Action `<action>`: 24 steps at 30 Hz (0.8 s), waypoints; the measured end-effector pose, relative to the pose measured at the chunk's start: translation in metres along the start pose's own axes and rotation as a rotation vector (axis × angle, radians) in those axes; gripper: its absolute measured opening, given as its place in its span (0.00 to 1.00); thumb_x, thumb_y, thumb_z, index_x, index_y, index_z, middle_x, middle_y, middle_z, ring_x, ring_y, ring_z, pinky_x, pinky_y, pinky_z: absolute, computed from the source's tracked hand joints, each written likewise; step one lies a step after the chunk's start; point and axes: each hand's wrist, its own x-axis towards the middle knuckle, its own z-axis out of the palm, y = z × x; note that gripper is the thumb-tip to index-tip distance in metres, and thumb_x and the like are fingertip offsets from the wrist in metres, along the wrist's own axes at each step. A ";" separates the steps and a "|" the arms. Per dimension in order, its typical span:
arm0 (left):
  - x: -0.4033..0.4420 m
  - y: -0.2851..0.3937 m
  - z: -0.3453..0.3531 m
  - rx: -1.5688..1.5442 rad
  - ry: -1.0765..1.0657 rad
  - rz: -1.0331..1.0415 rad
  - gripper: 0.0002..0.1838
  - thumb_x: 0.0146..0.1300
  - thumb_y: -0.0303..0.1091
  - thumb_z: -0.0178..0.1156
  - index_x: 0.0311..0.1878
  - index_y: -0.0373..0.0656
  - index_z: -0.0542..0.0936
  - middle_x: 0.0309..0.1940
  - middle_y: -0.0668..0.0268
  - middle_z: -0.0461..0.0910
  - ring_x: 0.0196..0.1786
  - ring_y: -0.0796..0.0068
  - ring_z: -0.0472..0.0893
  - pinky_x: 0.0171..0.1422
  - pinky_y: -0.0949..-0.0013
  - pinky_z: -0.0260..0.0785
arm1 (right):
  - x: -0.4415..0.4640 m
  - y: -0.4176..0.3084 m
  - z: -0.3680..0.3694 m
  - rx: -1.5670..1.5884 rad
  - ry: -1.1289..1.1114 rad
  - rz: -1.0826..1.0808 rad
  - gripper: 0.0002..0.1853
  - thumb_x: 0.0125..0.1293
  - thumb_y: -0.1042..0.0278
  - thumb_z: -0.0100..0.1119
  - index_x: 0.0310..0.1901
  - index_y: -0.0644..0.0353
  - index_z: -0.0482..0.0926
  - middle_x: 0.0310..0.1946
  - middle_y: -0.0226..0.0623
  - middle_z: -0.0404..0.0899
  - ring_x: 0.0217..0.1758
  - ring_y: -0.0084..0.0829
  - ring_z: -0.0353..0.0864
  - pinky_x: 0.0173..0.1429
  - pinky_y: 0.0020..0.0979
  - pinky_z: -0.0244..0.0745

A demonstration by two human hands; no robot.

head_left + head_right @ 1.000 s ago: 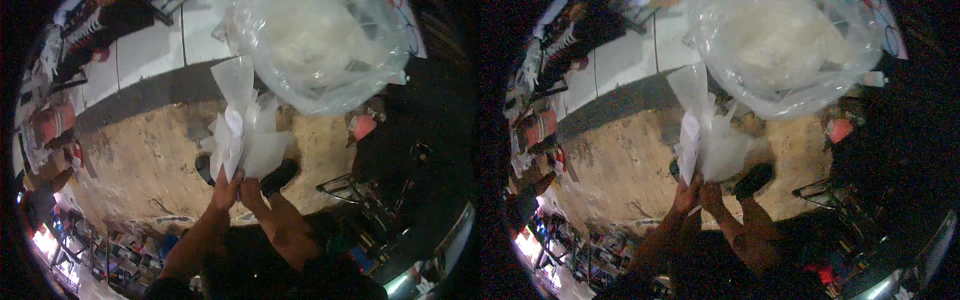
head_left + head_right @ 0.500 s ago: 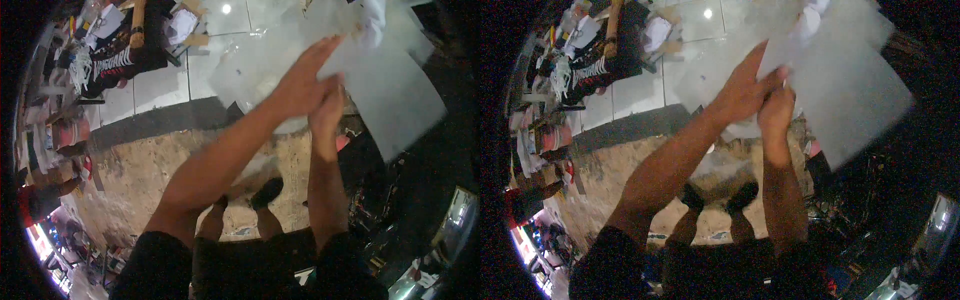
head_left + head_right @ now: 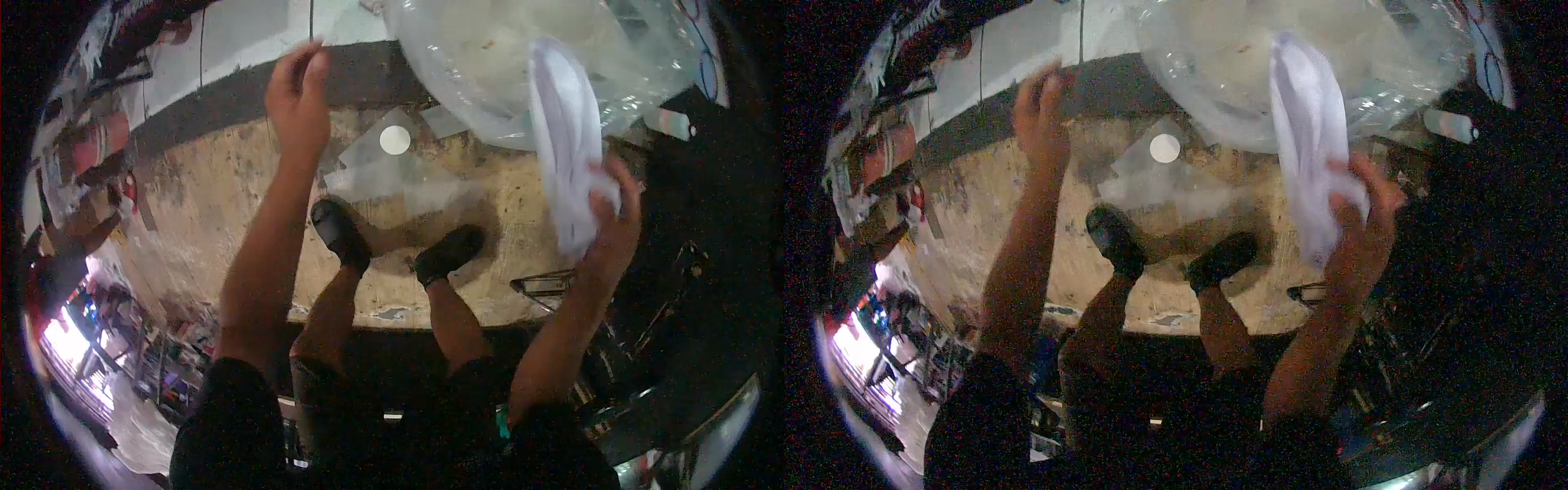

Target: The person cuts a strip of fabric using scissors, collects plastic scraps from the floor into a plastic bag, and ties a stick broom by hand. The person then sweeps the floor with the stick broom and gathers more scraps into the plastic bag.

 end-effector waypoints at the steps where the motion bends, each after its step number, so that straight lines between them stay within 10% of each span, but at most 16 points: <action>1: -0.025 -0.032 -0.020 0.201 0.008 -0.202 0.18 0.59 0.37 0.59 0.48 0.34 0.75 0.42 0.59 0.78 0.47 0.68 0.76 0.55 0.67 0.67 | -0.014 0.022 -0.006 -0.175 -0.139 0.023 0.26 0.51 0.65 0.62 0.54 0.62 0.71 0.51 0.44 0.74 0.54 0.36 0.72 0.61 0.37 0.63; 5: -0.170 -0.211 -0.061 0.773 -0.224 -0.567 0.41 0.49 0.50 0.66 0.62 0.38 0.62 0.57 0.45 0.66 0.61 0.53 0.66 0.63 0.56 0.60 | -0.104 0.241 0.063 -0.488 -0.201 0.233 0.29 0.50 0.59 0.64 0.53 0.63 0.70 0.50 0.45 0.74 0.57 0.45 0.70 0.62 0.41 0.62; 7: -0.204 -0.237 -0.041 0.742 -0.254 -0.773 0.49 0.46 0.53 0.68 0.67 0.41 0.56 0.62 0.41 0.59 0.65 0.47 0.61 0.65 0.52 0.57 | -0.108 0.326 0.120 -0.770 -0.464 0.809 0.32 0.52 0.49 0.60 0.54 0.61 0.69 0.53 0.55 0.70 0.56 0.51 0.70 0.59 0.43 0.66; 14: -0.231 -0.317 0.045 0.973 -0.402 -0.670 0.67 0.31 0.63 0.71 0.71 0.52 0.42 0.70 0.46 0.35 0.71 0.38 0.37 0.61 0.30 0.49 | -0.042 0.370 0.232 -1.097 -0.109 -0.017 0.46 0.52 0.41 0.59 0.68 0.54 0.51 0.54 0.53 0.70 0.48 0.48 0.76 0.47 0.43 0.76; 16: -0.247 -0.313 0.064 1.001 -0.431 -0.714 0.67 0.29 0.63 0.72 0.71 0.53 0.42 0.70 0.47 0.35 0.71 0.39 0.37 0.60 0.27 0.48 | 0.018 0.271 0.240 -0.972 -0.351 0.457 0.56 0.47 0.36 0.63 0.69 0.56 0.44 0.53 0.60 0.69 0.51 0.54 0.74 0.52 0.46 0.70; 21: -0.303 -0.316 0.066 1.109 -0.644 -0.260 0.65 0.26 0.61 0.72 0.70 0.63 0.47 0.71 0.53 0.38 0.71 0.44 0.44 0.55 0.21 0.48 | 0.099 0.311 0.250 -1.139 -0.008 0.170 0.44 0.51 0.33 0.56 0.68 0.32 0.49 0.39 0.51 0.78 0.40 0.56 0.79 0.45 0.49 0.74; 24: -0.303 -0.306 0.060 1.072 -0.688 -0.226 0.61 0.28 0.58 0.72 0.70 0.68 0.49 0.71 0.54 0.42 0.70 0.45 0.49 0.54 0.23 0.51 | 0.111 0.302 0.241 -1.330 0.015 0.199 0.34 0.57 0.40 0.52 0.65 0.41 0.60 0.37 0.46 0.79 0.40 0.53 0.79 0.45 0.48 0.74</action>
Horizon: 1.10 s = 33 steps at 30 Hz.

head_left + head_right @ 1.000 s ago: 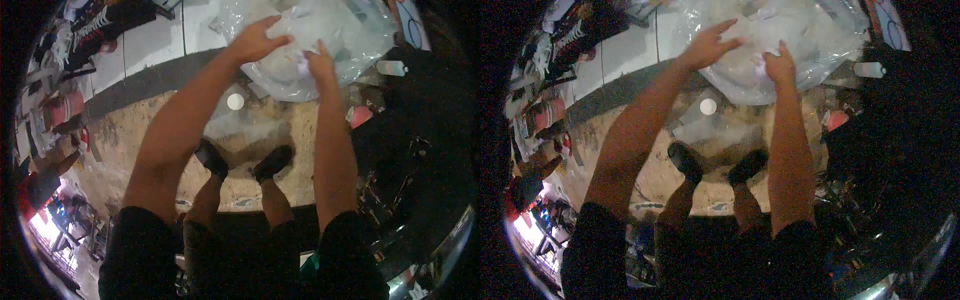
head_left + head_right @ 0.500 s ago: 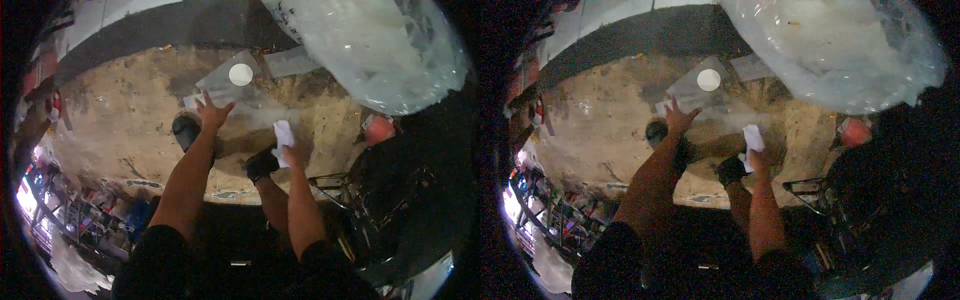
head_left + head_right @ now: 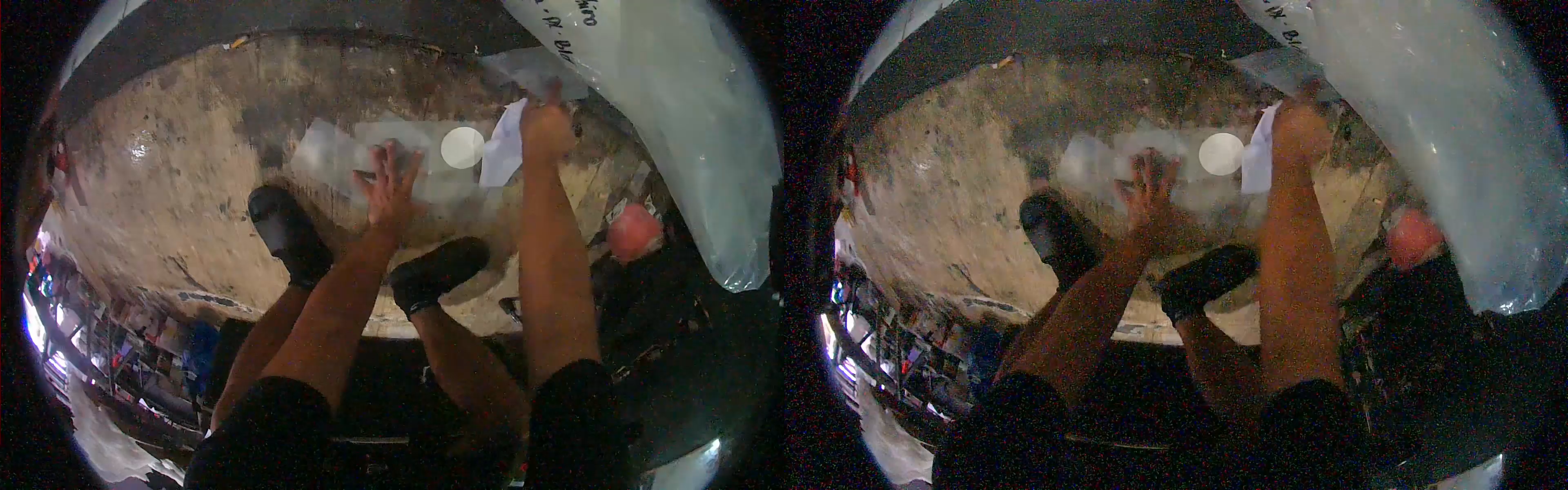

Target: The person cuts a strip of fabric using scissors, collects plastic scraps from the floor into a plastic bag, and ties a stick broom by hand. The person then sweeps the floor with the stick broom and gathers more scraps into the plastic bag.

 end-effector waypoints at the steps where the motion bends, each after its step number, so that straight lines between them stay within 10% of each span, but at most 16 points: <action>1: -0.002 0.000 0.004 -0.006 -0.003 -0.001 0.61 0.28 0.58 0.72 0.70 0.68 0.49 0.71 0.54 0.42 0.70 0.45 0.49 0.54 0.23 0.51 | -0.002 0.009 -0.001 -0.007 0.000 -0.001 0.34 0.57 0.40 0.52 0.65 0.41 0.60 0.37 0.46 0.79 0.40 0.53 0.79 0.45 0.48 0.74; 5: 0.008 -0.001 0.017 0.127 0.015 0.122 0.45 0.48 0.48 0.63 0.69 0.68 0.51 0.69 0.54 0.47 0.68 0.47 0.53 0.55 0.27 0.55 | -0.017 0.083 0.043 0.225 0.288 -0.174 0.19 0.60 0.58 0.49 0.51 0.54 0.75 0.43 0.45 0.78 0.40 0.44 0.80 0.42 0.46 0.75; 8: 0.007 0.002 0.014 0.137 -0.022 0.125 0.36 0.56 0.42 0.57 0.68 0.66 0.54 0.68 0.55 0.49 0.67 0.47 0.55 0.55 0.30 0.56 | -0.061 0.142 0.122 0.029 0.027 -0.352 0.17 0.57 0.65 0.51 0.49 0.55 0.75 0.43 0.47 0.78 0.41 0.45 0.79 0.45 0.42 0.74; 18: 0.011 -0.019 -0.009 -0.405 -0.056 0.174 0.32 0.57 0.32 0.52 0.67 0.54 0.59 0.66 0.57 0.57 0.64 0.55 0.63 0.60 0.50 0.62 | -0.153 -0.022 0.103 0.278 -0.541 -0.440 0.28 0.60 0.59 0.49 0.63 0.51 0.62 0.37 0.50 0.77 0.43 0.51 0.77 0.46 0.46 0.72; 23: 0.007 -0.016 -0.102 -0.714 -0.182 0.160 0.32 0.55 0.26 0.51 0.66 0.49 0.60 0.61 0.51 0.64 0.60 0.49 0.67 0.59 0.59 0.63 | -0.173 -0.020 -0.005 0.739 -0.893 -0.333 0.23 0.62 0.62 0.47 0.59 0.58 0.65 0.50 0.57 0.72 0.52 0.51 0.73 0.52 0.45 0.69; 25: -0.009 -0.010 -0.160 -0.704 -0.228 0.132 0.31 0.55 0.25 0.51 0.65 0.49 0.61 0.59 0.50 0.66 0.58 0.48 0.68 0.59 0.59 0.63 | -0.190 -0.015 -0.034 0.764 -0.754 -0.433 0.23 0.61 0.63 0.47 0.58 0.60 0.66 0.49 0.57 0.73 0.51 0.51 0.74 0.51 0.44 0.69; 27: -0.037 -0.005 -0.217 -0.691 0.177 0.327 0.31 0.53 0.23 0.52 0.64 0.49 0.64 0.55 0.48 0.69 0.57 0.47 0.69 0.59 0.58 0.63 | -0.206 -0.015 -0.096 0.793 -0.602 -0.529 0.22 0.61 0.63 0.48 0.57 0.61 0.66 0.47 0.56 0.74 0.50 0.52 0.75 0.51 0.43 0.69; 29: -0.063 0.015 -0.301 -0.730 0.110 0.308 0.31 0.52 0.22 0.52 0.64 0.48 0.65 0.54 0.48 0.70 0.56 0.48 0.70 0.59 0.58 0.63 | -0.222 -0.015 -0.227 0.764 -0.846 -0.320 0.25 0.61 0.64 0.52 0.60 0.61 0.63 0.52 0.55 0.71 0.55 0.51 0.71 0.59 0.42 0.66; 33: -0.088 0.063 -0.442 -0.748 0.094 0.551 0.27 0.61 0.31 0.51 0.65 0.51 0.62 0.62 0.46 0.61 0.64 0.47 0.63 0.66 0.56 0.58 | -0.246 0.007 -0.402 1.256 -0.486 -0.267 0.22 0.62 0.63 0.51 0.55 0.65 0.66 0.45 0.51 0.74 0.48 0.47 0.74 0.52 0.40 0.69</action>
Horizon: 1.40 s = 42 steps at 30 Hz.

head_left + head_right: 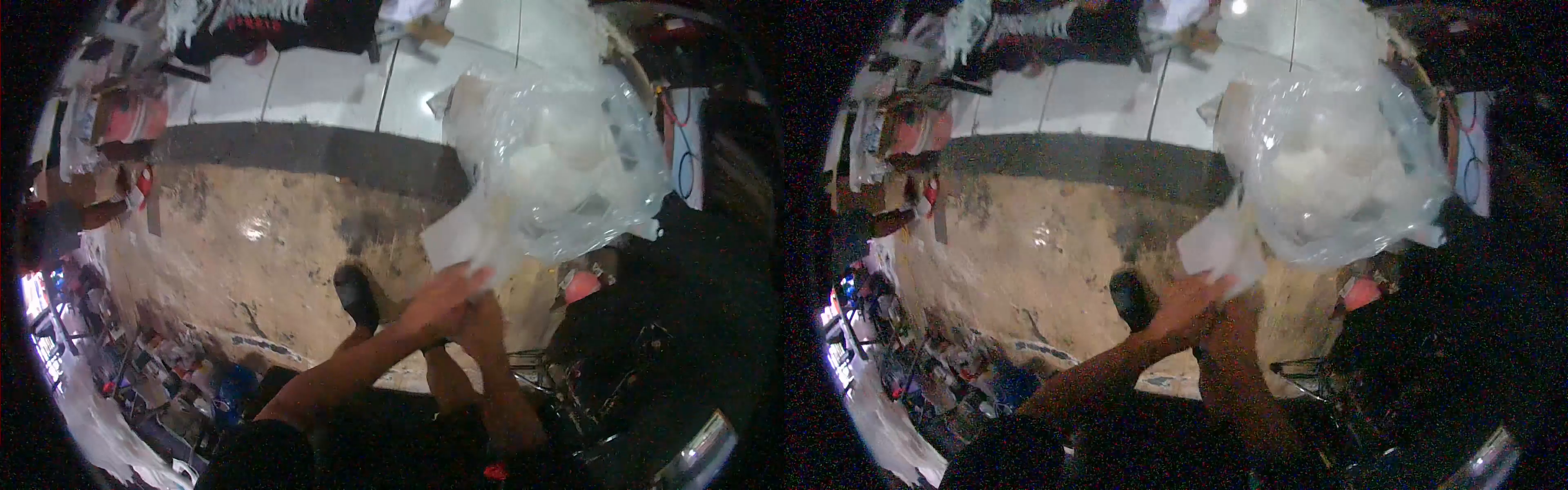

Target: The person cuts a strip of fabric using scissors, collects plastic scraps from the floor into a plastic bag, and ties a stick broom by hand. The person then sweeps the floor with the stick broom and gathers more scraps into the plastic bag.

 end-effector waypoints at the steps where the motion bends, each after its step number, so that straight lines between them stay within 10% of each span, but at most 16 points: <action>1: 0.021 0.029 -0.014 -0.094 -0.006 0.100 0.29 0.59 0.30 0.53 0.66 0.50 0.61 0.62 0.46 0.61 0.63 0.46 0.63 0.66 0.57 0.58 | -0.005 -0.027 -0.014 -0.021 0.085 -0.008 0.20 0.63 0.63 0.49 0.54 0.65 0.66 0.44 0.50 0.75 0.46 0.44 0.75 0.50 0.39 0.69; 8: 0.234 0.062 0.035 -0.055 -0.015 0.420 0.34 0.51 0.26 0.58 0.65 0.49 0.63 0.63 0.46 0.57 0.65 0.44 0.59 0.66 0.57 0.58 | 0.105 -0.038 -0.164 -0.302 0.406 -0.135 0.24 0.65 0.65 0.44 0.60 0.67 0.59 0.42 0.49 0.75 0.41 0.38 0.75 0.46 0.35 0.71; 11: 0.261 0.079 0.020 0.144 -0.134 0.341 0.32 0.53 0.31 0.58 0.64 0.51 0.65 0.66 0.44 0.52 0.66 0.40 0.54 0.69 0.54 0.53 | 0.169 0.006 -0.213 -0.390 0.399 0.037 0.29 0.61 0.66 0.52 0.63 0.65 0.57 0.47 0.55 0.73 0.49 0.49 0.74 0.55 0.40 0.67; 13: 0.273 0.082 -0.003 0.108 -0.061 0.408 0.28 0.54 0.31 0.57 0.61 0.54 0.69 0.66 0.47 0.53 0.68 0.45 0.54 0.69 0.53 0.53 | 0.157 -0.030 -0.220 -0.351 0.537 0.190 0.32 0.63 0.71 0.47 0.67 0.65 0.51 0.47 0.49 0.74 0.47 0.37 0.74 0.50 0.34 0.69; 19: 0.259 -0.048 -0.086 -0.142 0.589 -0.503 0.15 0.55 0.31 0.58 0.46 0.36 0.75 0.43 0.53 0.76 0.48 0.60 0.76 0.53 0.62 0.67 | 0.108 0.053 -0.287 -0.031 0.524 0.152 0.28 0.61 0.64 0.56 0.61 0.67 0.63 0.57 0.55 0.66 0.63 0.43 0.63 0.66 0.33 0.54; 23: 0.248 -0.174 -0.076 0.471 0.277 -0.801 0.26 0.53 0.39 0.61 0.54 0.40 0.69 0.47 0.55 0.73 0.50 0.56 0.73 0.54 0.56 0.66 | 0.100 0.101 -0.296 -0.379 0.439 0.452 0.29 0.64 0.57 0.53 0.59 0.70 0.64 0.59 0.53 0.65 0.63 0.40 0.62 0.66 0.34 0.55; 24: 0.256 -0.192 -0.070 0.584 0.092 -0.900 0.31 0.53 0.43 0.63 0.58 0.42 0.66 0.49 0.56 0.71 0.51 0.55 0.72 0.54 0.54 0.65 | 0.110 0.085 -0.277 0.059 0.366 0.538 0.29 0.65 0.53 0.49 0.59 0.69 0.65 0.57 0.47 0.67 0.60 0.37 0.66 0.64 0.33 0.58; 26: 0.287 -0.219 -0.063 0.704 0.023 -0.829 0.37 0.50 0.46 0.65 0.61 0.44 0.62 0.51 0.57 0.69 0.55 0.56 0.69 0.54 0.52 0.65 | 0.132 0.101 -0.269 0.501 0.296 0.614 0.30 0.66 0.48 0.45 0.59 0.68 0.65 0.56 0.41 0.68 0.57 0.33 0.69 0.61 0.33 0.61; 35: 0.392 -0.331 -0.013 1.139 -0.164 -0.618 0.36 0.45 0.48 0.67 0.57 0.44 0.67 0.54 0.59 0.69 0.62 0.59 0.64 0.61 0.44 0.56 | 0.170 0.169 -0.265 -0.026 0.206 0.408 0.26 0.66 0.54 0.44 0.55 0.69 0.70 0.58 0.39 0.68 0.57 0.33 0.69 0.60 0.33 0.64; 38: 0.378 -0.359 -0.025 1.175 -0.156 -0.567 0.33 0.46 0.46 0.66 0.55 0.43 0.68 0.52 0.59 0.71 0.62 0.60 0.65 0.61 0.43 0.56 | 0.155 0.201 -0.282 -0.007 0.378 0.668 0.24 0.64 0.57 0.46 0.50 0.71 0.73 0.53 0.44 0.72 0.53 0.38 0.73 0.57 0.35 0.66; 42: 0.388 -0.324 -0.079 0.711 -0.056 -1.002 0.21 0.50 0.40 0.62 0.46 0.41 0.74 0.43 0.58 0.77 0.52 0.61 0.74 0.56 0.53 0.64 | 0.168 0.121 -0.271 -0.651 0.307 0.465 0.22 0.62 0.60 0.47 0.48 0.74 0.71 0.47 0.55 0.74 0.49 0.47 0.73 0.55 0.39 0.65</action>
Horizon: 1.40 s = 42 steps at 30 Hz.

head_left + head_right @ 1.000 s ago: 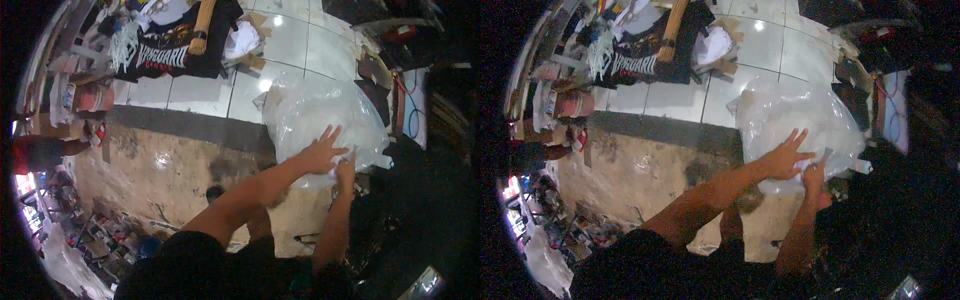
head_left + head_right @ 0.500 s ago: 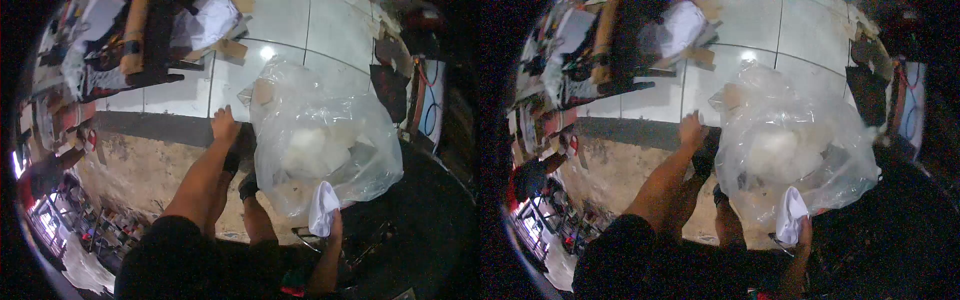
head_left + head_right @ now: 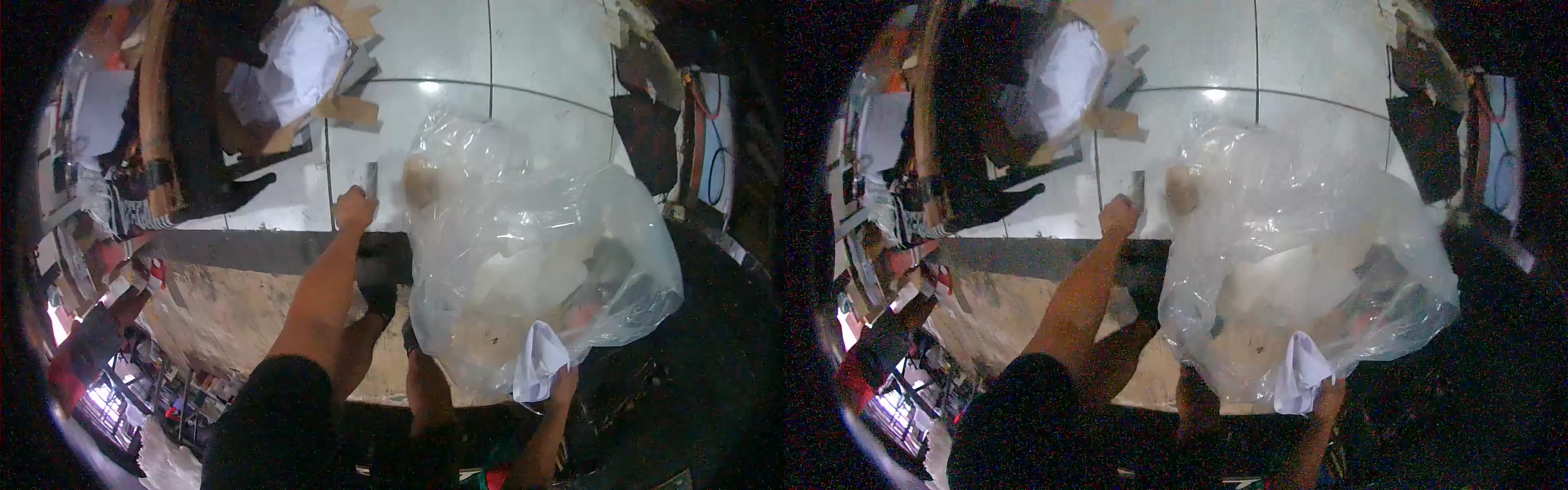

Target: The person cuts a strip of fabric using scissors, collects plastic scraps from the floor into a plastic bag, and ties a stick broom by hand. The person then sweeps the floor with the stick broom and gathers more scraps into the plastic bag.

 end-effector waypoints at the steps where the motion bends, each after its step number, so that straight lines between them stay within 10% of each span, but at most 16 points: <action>1: -0.004 0.001 -0.015 -0.260 -0.008 -0.082 0.16 0.51 0.38 0.61 0.42 0.40 0.76 0.40 0.58 0.78 0.48 0.61 0.77 0.53 0.58 0.67 | -0.002 -0.009 -0.004 -0.073 -0.062 0.021 0.23 0.61 0.60 0.48 0.49 0.74 0.70 0.49 0.56 0.73 0.52 0.48 0.71 0.57 0.40 0.63; 6: -0.139 0.080 -0.158 -0.745 0.575 0.336 0.10 0.47 0.28 0.63 0.34 0.39 0.76 0.32 0.59 0.78 0.36 0.65 0.78 0.46 0.68 0.69 | 0.007 -0.007 0.010 0.312 -0.002 0.301 0.26 0.60 0.56 0.51 0.48 0.76 0.70 0.51 0.61 0.70 0.54 0.54 0.68 0.58 0.42 0.62; 12: -0.214 0.151 -0.158 -0.677 0.227 1.088 0.15 0.44 0.33 0.67 0.38 0.49 0.77 0.36 0.67 0.78 0.52 0.57 0.70 0.58 0.55 0.60 | 0.007 -0.010 0.008 0.186 0.050 0.368 0.37 0.59 0.46 0.53 0.51 0.82 0.65 0.56 0.68 0.63 0.61 0.59 0.61 0.64 0.42 0.56; 14: -0.164 0.164 -0.148 -0.664 0.166 1.082 0.21 0.45 0.39 0.68 0.44 0.47 0.76 0.42 0.59 0.76 0.56 0.53 0.67 0.60 0.53 0.57 | 0.009 -0.006 0.000 0.176 -0.004 0.358 0.39 0.59 0.45 0.53 0.52 0.82 0.64 0.57 0.68 0.62 0.62 0.59 0.60 0.65 0.42 0.55; 17: -0.031 0.152 -0.151 -0.102 0.711 0.800 0.25 0.50 0.46 0.63 0.52 0.47 0.75 0.61 0.47 0.60 0.61 0.48 0.62 0.64 0.51 0.55 | 0.010 0.015 0.007 0.173 0.153 0.419 0.26 0.60 0.57 0.51 0.48 0.76 0.72 0.49 0.60 0.73 0.52 0.52 0.72 0.56 0.39 0.64; 19: 0.044 0.131 -0.173 0.069 0.474 0.512 0.28 0.49 0.43 0.64 0.56 0.53 0.73 0.66 0.51 0.55 0.66 0.48 0.57 0.66 0.49 0.53 | 0.008 0.035 0.011 0.314 0.114 0.296 0.22 0.61 0.61 0.50 0.48 0.74 0.73 0.49 0.59 0.73 0.51 0.50 0.73 0.55 0.40 0.64; 23: 0.095 0.113 -0.193 0.198 0.369 0.640 0.28 0.41 0.32 0.67 0.51 0.47 0.74 0.57 0.53 0.65 0.59 0.50 0.66 0.60 0.55 0.63 | 0.004 -0.004 0.001 0.243 0.043 0.420 0.27 0.62 0.53 0.50 0.57 0.64 0.68 0.55 0.61 0.65 0.58 0.57 0.64 0.61 0.44 0.61; 26: 0.112 0.094 -0.192 0.099 0.458 0.898 0.25 0.36 0.26 0.66 0.44 0.42 0.75 0.43 0.55 0.73 0.48 0.53 0.73 0.54 0.58 0.68 | 0.006 0.012 0.003 -0.396 -0.217 0.049 0.21 0.61 0.58 0.49 0.52 0.61 0.72 0.49 0.60 0.69 0.54 0.57 0.67 0.58 0.46 0.63; 29: 0.118 0.071 -0.210 0.258 0.239 0.896 0.30 0.28 0.26 0.72 0.42 0.39 0.73 0.43 0.57 0.72 0.48 0.56 0.73 0.55 0.63 0.67 | 0.006 -0.017 0.006 0.281 0.063 0.319 0.17 0.59 0.64 0.47 0.47 0.66 0.73 0.49 0.60 0.69 0.53 0.57 0.68 0.58 0.48 0.63; 31: 0.134 0.040 -0.205 0.390 0.279 0.890 0.25 0.41 0.25 0.66 0.47 0.41 0.72 0.43 0.52 0.73 0.48 0.53 0.74 0.54 0.59 0.68 | 0.005 -0.038 -0.012 -0.081 -0.118 0.189 0.18 0.60 0.65 0.46 0.49 0.66 0.72 0.49 0.60 0.70 0.53 0.57 0.68 0.58 0.48 0.63; 32: 0.128 0.036 -0.211 0.116 0.086 0.542 0.21 0.48 0.25 0.60 0.49 0.41 0.72 0.44 0.50 0.74 0.47 0.51 0.75 0.51 0.56 0.70 | 0.006 -0.041 -0.018 -0.446 -0.294 0.044 0.18 0.62 0.65 0.46 0.50 0.66 0.72 0.49 0.61 0.70 0.53 0.56 0.69 0.58 0.47 0.63; 36: 0.110 -0.033 -0.176 0.296 0.096 0.349 0.17 0.59 0.28 0.48 0.52 0.41 0.72 0.46 0.45 0.74 0.44 0.50 0.79 0.45 0.54 0.74 | 0.002 -0.005 0.015 -0.556 -0.020 -0.121 0.18 0.61 0.64 0.49 0.42 0.74 0.73 0.41 0.60 0.74 0.42 0.50 0.74 0.47 0.40 0.67; 38: 0.133 -0.066 -0.153 0.347 0.061 0.225 0.17 0.59 0.30 0.49 0.53 0.42 0.73 0.47 0.46 0.74 0.46 0.51 0.79 0.46 0.56 0.74 | 0.008 0.000 0.030 0.386 0.211 0.302 0.20 0.60 0.61 0.52 0.40 0.75 0.73 0.40 0.62 0.74 0.43 0.53 0.74 0.47 0.41 0.67; 42: 0.123 -0.033 -0.162 0.392 -0.056 0.019 0.24 0.55 0.40 0.55 0.56 0.46 0.73 0.51 0.50 0.74 0.56 0.55 0.74 0.56 0.56 0.69 | 0.007 -0.031 -0.007 0.059 -0.171 0.174 0.24 0.59 0.61 0.55 0.52 0.69 0.70 0.49 0.57 0.72 0.54 0.53 0.69 0.59 0.43 0.63</action>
